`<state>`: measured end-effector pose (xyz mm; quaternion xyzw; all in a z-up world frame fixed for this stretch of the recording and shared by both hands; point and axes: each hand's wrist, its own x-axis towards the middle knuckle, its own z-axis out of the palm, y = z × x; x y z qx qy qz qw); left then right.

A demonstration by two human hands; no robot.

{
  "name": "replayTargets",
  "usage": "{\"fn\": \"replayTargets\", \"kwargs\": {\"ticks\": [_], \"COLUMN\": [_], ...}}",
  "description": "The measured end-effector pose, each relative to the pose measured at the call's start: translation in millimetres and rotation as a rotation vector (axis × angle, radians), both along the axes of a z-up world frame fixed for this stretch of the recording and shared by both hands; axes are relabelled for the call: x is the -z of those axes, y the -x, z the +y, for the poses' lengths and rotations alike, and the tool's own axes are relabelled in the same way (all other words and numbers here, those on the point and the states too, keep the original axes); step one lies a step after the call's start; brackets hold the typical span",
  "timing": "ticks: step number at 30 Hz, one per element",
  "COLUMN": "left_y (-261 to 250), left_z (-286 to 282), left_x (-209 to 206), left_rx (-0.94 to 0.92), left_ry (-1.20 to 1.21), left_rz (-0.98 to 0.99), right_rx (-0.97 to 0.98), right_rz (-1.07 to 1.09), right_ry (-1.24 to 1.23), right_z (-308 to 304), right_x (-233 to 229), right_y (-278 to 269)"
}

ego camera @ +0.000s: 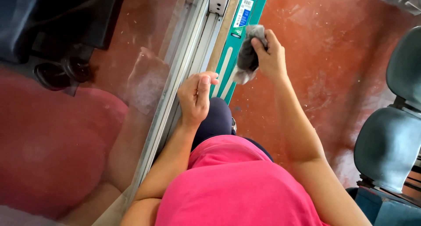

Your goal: Cleaning the frame and track of a sliding glass door with a cloth.

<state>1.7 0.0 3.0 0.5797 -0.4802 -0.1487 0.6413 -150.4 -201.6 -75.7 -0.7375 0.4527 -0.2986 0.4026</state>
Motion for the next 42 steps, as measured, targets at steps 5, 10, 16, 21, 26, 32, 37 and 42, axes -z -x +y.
{"fn": "replayTargets", "kwargs": {"ticks": [5,10,16,21,26,32,37,42], "left_y": [1,1,1,1,2,3,-3,-3], "left_z": [0,2,2,1,1,2,-5,-10], "left_x": [-3,2,0,2,3,2,27,32], "left_rx": [0.018,0.014,-0.002,-0.008,0.009,0.007,-0.037,-0.108], "left_ry": [0.012,-0.017,-0.038,-0.035,-0.02,-0.022,0.086,0.17], "left_rz": [0.028,0.066,0.042,0.039,0.089,0.095,-0.038,-0.153], "right_rx": [-0.18,-0.412,-0.434,-0.387,-0.317,-0.376,-0.49,-0.523], "right_rz": [-0.298,-0.252,-0.263,-0.118,0.108,0.117,-0.172,-0.252], "right_ry": [0.183,0.352,0.279,0.325,0.474,0.415,0.627,0.716], "right_z": [9,59,68,57,19,20,88,94], "right_x": [18,4,-2,3,17,21,41,71], "right_y": [-29,-58,-55,-61,-72,-67,-56,-48]}}
